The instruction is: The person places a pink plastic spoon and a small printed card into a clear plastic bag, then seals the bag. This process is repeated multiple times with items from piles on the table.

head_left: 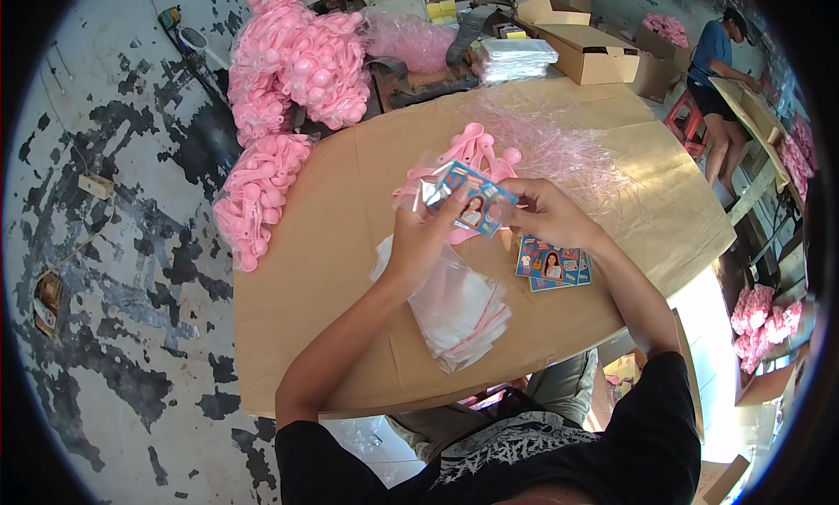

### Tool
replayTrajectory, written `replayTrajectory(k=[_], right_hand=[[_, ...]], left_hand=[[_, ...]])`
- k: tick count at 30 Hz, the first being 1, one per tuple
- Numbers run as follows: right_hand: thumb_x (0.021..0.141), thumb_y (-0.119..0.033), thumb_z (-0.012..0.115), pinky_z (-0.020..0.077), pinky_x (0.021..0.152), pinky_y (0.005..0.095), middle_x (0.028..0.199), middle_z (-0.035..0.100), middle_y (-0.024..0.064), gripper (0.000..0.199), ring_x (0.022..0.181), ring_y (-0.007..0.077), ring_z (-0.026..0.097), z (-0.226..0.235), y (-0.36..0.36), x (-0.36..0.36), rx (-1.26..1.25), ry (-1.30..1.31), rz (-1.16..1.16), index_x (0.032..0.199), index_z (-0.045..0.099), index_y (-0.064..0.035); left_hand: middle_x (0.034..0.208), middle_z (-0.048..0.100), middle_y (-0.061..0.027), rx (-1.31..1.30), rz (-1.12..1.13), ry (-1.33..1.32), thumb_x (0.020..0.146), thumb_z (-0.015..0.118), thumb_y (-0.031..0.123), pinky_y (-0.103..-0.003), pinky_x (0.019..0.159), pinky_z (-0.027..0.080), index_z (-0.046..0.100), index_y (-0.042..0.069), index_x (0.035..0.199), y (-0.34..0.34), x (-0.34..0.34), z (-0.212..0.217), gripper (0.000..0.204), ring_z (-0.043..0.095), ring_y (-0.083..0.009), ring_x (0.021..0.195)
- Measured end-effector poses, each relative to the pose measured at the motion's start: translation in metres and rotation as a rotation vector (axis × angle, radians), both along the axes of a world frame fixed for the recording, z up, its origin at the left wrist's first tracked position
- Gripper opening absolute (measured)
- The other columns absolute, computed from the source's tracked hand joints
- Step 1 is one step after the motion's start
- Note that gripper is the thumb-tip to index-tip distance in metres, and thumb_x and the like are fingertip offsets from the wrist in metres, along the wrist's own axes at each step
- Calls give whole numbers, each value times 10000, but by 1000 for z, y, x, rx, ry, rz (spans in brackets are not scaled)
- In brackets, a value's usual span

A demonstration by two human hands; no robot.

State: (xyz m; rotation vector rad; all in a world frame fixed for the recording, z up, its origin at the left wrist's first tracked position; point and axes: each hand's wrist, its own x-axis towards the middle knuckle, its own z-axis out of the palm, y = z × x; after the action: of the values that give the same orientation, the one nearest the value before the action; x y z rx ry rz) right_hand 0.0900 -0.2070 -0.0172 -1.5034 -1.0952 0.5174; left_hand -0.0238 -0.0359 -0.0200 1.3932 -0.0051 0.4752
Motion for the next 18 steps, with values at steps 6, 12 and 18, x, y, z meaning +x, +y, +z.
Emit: replayTrajectory(k=[6, 12, 18], right_hand=[[935, -223, 648, 482, 607, 221, 806, 659, 3, 246, 675, 52, 586, -10, 4, -7, 22, 58, 14, 1063, 665, -13], [909, -227, 686, 471, 569, 218, 801, 647, -6, 213, 668, 51, 582, -5, 4, -7, -29, 32, -99, 992, 663, -32], [951, -285, 623, 465, 611, 229, 795, 645, 17, 249, 711, 75, 595, -6, 6, -5, -84, 105, -38, 912, 670, -43]], left_hand=[[1059, 620, -19, 152, -29, 9, 939, 639, 122, -251, 788, 503, 585, 35, 1116, -14, -9, -8, 205, 597, -79, 946], [1118, 616, -48, -247, -164, -42, 1014, 480, 339, -314, 874, 509, 454, 20, 1351, -7, -8, 18, 465, 599, -119, 1045], [1390, 498, -146, 255, -316, -64, 911, 589, 74, -386, 1012, 450, 433, 45, 1310, -3, -14, 9, 429, 502, -208, 1258]])
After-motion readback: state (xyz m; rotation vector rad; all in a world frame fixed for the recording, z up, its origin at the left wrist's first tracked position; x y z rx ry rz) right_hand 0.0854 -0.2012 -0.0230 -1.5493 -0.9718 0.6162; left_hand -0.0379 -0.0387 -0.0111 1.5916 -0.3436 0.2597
